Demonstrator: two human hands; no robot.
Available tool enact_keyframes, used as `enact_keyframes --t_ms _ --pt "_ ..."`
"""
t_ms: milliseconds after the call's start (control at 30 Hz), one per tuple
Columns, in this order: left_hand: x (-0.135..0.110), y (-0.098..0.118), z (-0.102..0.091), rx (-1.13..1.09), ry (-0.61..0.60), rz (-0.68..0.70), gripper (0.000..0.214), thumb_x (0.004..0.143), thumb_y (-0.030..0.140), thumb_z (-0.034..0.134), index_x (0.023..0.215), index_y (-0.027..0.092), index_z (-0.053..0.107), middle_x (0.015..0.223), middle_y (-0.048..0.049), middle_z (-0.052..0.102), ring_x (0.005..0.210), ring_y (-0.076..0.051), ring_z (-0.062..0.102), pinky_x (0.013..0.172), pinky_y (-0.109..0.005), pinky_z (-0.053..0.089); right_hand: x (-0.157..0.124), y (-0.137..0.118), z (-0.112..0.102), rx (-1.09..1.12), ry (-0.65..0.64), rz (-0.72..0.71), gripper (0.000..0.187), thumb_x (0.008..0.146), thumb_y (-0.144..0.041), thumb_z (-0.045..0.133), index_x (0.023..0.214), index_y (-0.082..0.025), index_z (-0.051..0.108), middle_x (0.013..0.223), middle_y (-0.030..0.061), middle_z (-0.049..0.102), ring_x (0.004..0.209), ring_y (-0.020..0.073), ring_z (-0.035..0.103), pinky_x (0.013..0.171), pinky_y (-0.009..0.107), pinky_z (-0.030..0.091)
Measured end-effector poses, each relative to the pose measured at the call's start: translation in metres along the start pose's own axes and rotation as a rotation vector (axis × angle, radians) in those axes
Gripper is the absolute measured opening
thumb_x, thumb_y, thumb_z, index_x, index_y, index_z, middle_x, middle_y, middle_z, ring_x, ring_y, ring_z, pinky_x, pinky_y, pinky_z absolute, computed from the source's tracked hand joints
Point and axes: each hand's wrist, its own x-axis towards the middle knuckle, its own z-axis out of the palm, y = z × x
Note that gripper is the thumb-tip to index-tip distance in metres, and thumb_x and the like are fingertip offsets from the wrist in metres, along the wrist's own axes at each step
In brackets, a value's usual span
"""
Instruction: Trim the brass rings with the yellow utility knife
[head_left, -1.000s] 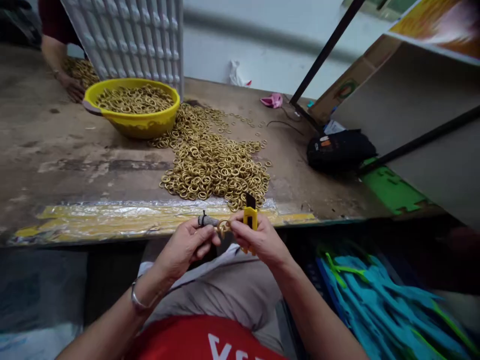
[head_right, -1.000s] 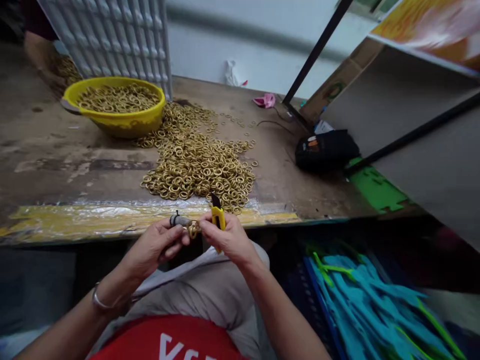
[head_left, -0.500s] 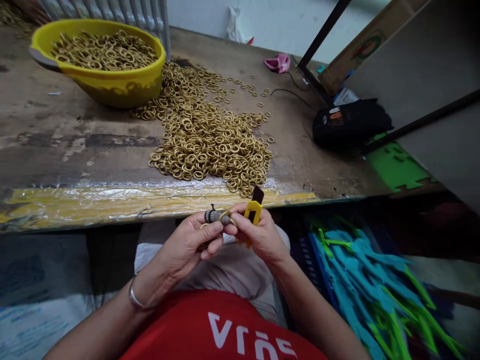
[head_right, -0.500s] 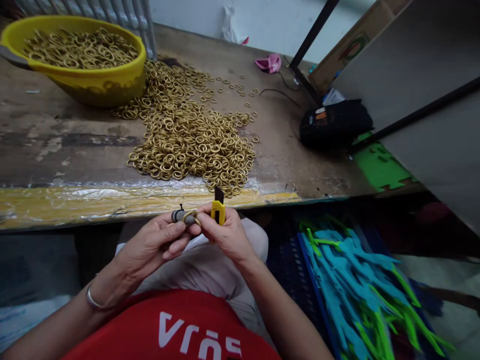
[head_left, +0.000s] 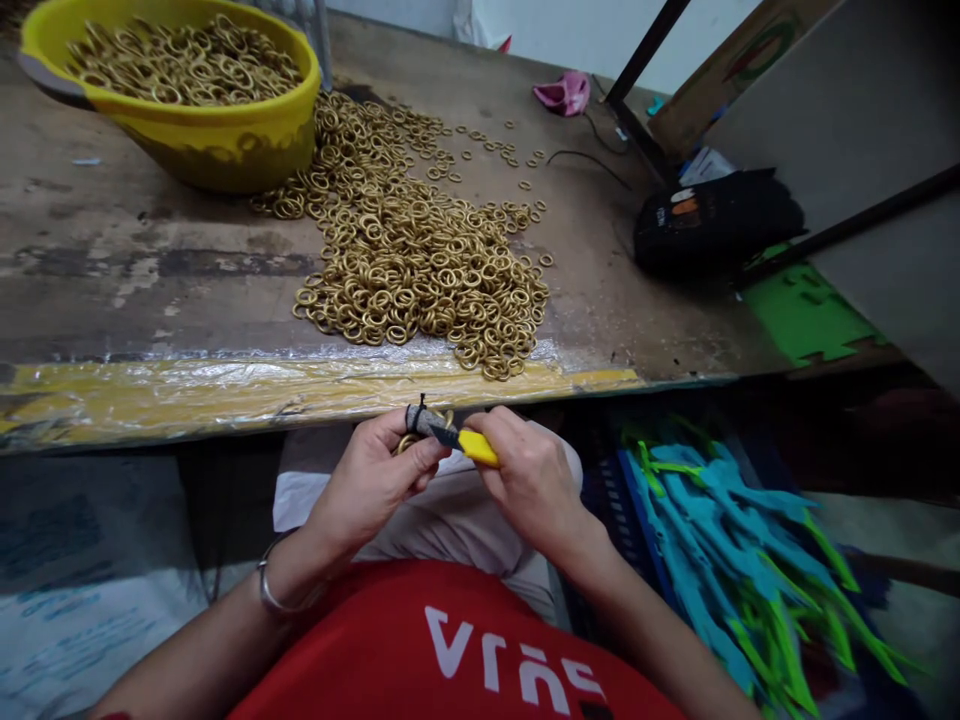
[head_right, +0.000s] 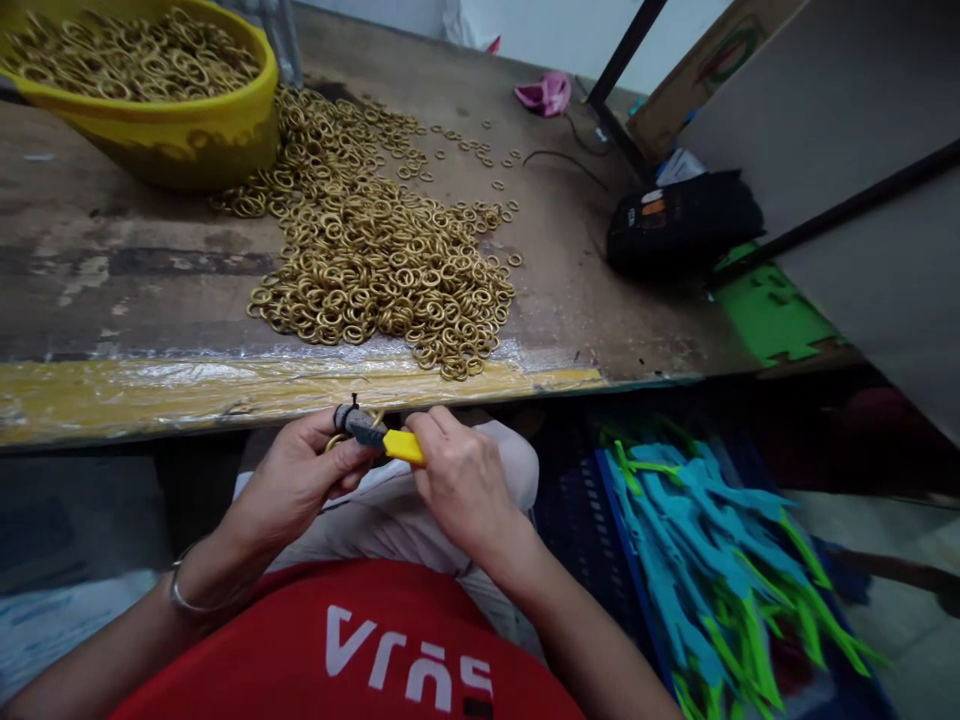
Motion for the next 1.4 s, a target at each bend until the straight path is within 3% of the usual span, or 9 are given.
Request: enact_keyframes --t_ms 233,367,467,633,800,967,1067,1233,1400 --pt "-0.005 0.005 -0.005 0.188 0.004 0.119 0.019 0.084 0.03 0.067 0.075 0.015 0.06 0.056 0.0054 0.046 0.049 -0.006 0.036 0.044 -0.018 0.029 0.011 0.002 0.005 -0.178 -0.017 0.006 0.021 0.09 -0.008 0.045 0.098 -0.018 0.062 0.089 0.0058 0.066 0.069 0.0163 0.058 0.061 0.026 0.035" --pt "-0.017 0.01 -0.008 0.151 -0.047 0.092 0.017 0.08 0.023 0.07 0.07 0.015 0.058 0.057 0.005 0.046 0.05 -0.006 0.038 0.046 -0.018 0.031 0.029 0.023 0.002 -0.253 -0.012 0.289 0.017 0.09 -0.008 0.046 0.088 -0.014 0.062 0.075 0.0067 0.063 0.06 0.015 0.052 0.056 0.027 0.028" --pt "-0.021 0.006 -0.011 0.051 -0.128 0.029 0.021 0.079 0.029 0.073 0.072 0.015 0.06 0.059 0.0038 0.047 0.05 -0.006 0.037 0.044 -0.018 0.029 0.037 0.026 -0.005 0.201 0.035 0.277 0.024 0.094 -0.027 0.051 0.074 -0.016 0.059 0.064 0.0006 0.054 0.058 0.0118 0.045 0.057 0.025 0.031" --pt "-0.014 -0.008 -0.016 -0.064 -0.132 0.013 0.037 0.079 0.05 0.072 0.078 0.013 0.065 0.059 0.0017 0.049 0.048 -0.007 0.035 0.043 -0.02 0.026 0.032 -0.003 -0.002 1.143 -0.293 0.228 0.031 0.089 -0.045 0.058 0.082 -0.015 0.063 0.056 -0.0061 0.046 0.046 0.0059 0.035 0.045 0.021 0.029" --pt "-0.013 -0.014 -0.019 0.046 -0.052 0.018 0.029 0.078 0.04 0.076 0.077 0.013 0.066 0.056 0.0028 0.048 0.049 -0.006 0.036 0.044 -0.019 0.027 0.023 -0.013 0.014 1.481 -0.247 0.418 0.03 0.077 -0.04 0.073 0.088 -0.015 0.064 0.055 -0.006 0.052 0.041 0.0041 0.035 0.04 0.018 0.027" --pt "-0.012 -0.015 -0.016 -0.134 -0.03 -0.028 0.029 0.076 0.034 0.078 0.092 0.016 0.061 0.073 -0.0016 0.063 0.047 -0.004 0.036 0.042 -0.017 0.025 0.021 -0.009 0.012 1.493 -0.196 0.476 0.03 0.075 -0.038 0.075 0.09 -0.014 0.067 0.048 -0.0081 0.046 0.04 0.0045 0.035 0.04 0.018 0.029" --pt "-0.01 -0.011 -0.013 -0.209 -0.097 -0.053 0.032 0.077 0.034 0.076 0.099 0.016 0.061 0.076 -0.0028 0.063 0.049 -0.006 0.04 0.041 -0.016 0.026 0.02 -0.011 0.006 1.395 -0.101 0.446 0.027 0.073 -0.033 0.078 0.091 -0.015 0.068 0.057 -0.0056 0.055 0.046 0.0054 0.043 0.045 0.019 0.036" --pt "-0.005 -0.01 -0.013 -0.217 -0.12 -0.141 0.038 0.078 0.048 0.074 0.087 0.014 0.061 0.064 -0.0005 0.055 0.053 -0.009 0.046 0.042 -0.016 0.028 0.021 -0.011 -0.003 1.176 -0.051 0.26 0.012 0.076 -0.027 0.075 0.079 -0.017 0.067 0.076 0.0005 0.066 0.07 0.0123 0.06 0.067 0.025 0.05" --pt "-0.001 -0.012 -0.014 -0.15 -0.069 -0.141 0.036 0.071 0.042 0.081 0.076 0.013 0.061 0.054 0.0064 0.043 0.045 -0.003 0.031 0.04 -0.015 0.022 0.021 -0.01 -0.003 1.132 -0.045 0.204 0.011 0.079 -0.028 0.072 0.083 -0.018 0.069 0.076 0.0008 0.066 0.068 0.0127 0.059 0.066 0.026 0.05"
